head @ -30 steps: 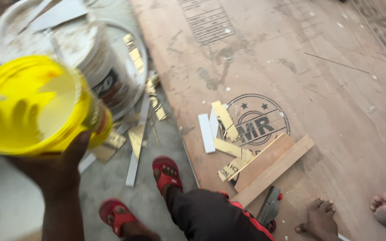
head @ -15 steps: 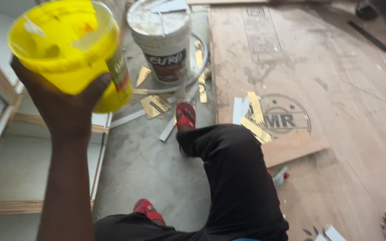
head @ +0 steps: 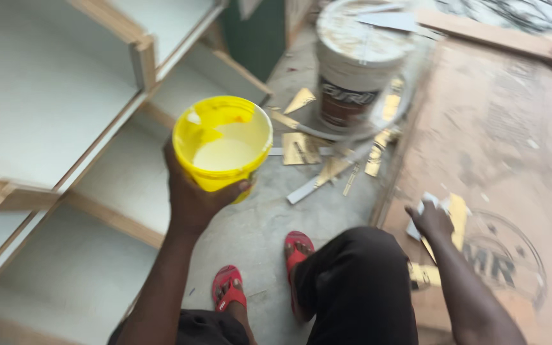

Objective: The person scoops a white substance from a yellow container into a larger bucket using a putty knife. They then pick up a small rectangular piece of material and apply the white substance to its surface using a brush.

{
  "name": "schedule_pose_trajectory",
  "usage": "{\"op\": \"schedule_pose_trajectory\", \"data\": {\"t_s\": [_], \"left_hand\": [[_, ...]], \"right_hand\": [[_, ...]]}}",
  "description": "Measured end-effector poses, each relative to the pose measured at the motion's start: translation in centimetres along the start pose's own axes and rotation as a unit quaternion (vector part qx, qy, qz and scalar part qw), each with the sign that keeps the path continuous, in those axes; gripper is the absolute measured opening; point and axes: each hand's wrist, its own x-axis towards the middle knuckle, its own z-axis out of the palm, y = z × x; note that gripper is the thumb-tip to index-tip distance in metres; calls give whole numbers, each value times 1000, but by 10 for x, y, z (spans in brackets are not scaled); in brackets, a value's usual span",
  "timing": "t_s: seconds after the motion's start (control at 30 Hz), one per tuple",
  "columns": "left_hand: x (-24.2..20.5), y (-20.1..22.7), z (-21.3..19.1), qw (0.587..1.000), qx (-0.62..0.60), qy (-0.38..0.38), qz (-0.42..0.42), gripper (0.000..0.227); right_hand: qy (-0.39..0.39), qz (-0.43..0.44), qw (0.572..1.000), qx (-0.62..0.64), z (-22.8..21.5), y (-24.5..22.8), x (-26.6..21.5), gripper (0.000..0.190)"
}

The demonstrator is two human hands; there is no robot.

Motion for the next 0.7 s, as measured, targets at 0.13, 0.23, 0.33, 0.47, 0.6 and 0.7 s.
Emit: {"op": "schedule_pose_trajectory", "data": {"t_s": [0.13, 0.23, 0.33, 0.47, 0.6, 0.7], "left_hand": [[-28, -23, -1, 995, 46, 43, -74, 112], [-42, -55, 9, 989, 114, 59, -78, 111], [-50, -85, 24, 987, 94, 67, -112, 107], [-39, -100, 40, 986, 103, 68, -115, 110], [-12, -95, 44, 991, 82, 55, -94, 111], [6, -101, 51, 994, 69, 53, -67, 113]], "right_hand": [[6, 63, 992, -106, 33, -2, 0, 68], [33, 80, 996, -19, 31, 7, 6, 63], [11, 149, 988, 44, 30, 11, 20, 74], [9, 129, 991, -15, 30, 16, 30, 53], [116, 71, 988, 79, 17, 4, 49, 29], [239, -68, 950, 188, -12, -52, 98, 32]]}}
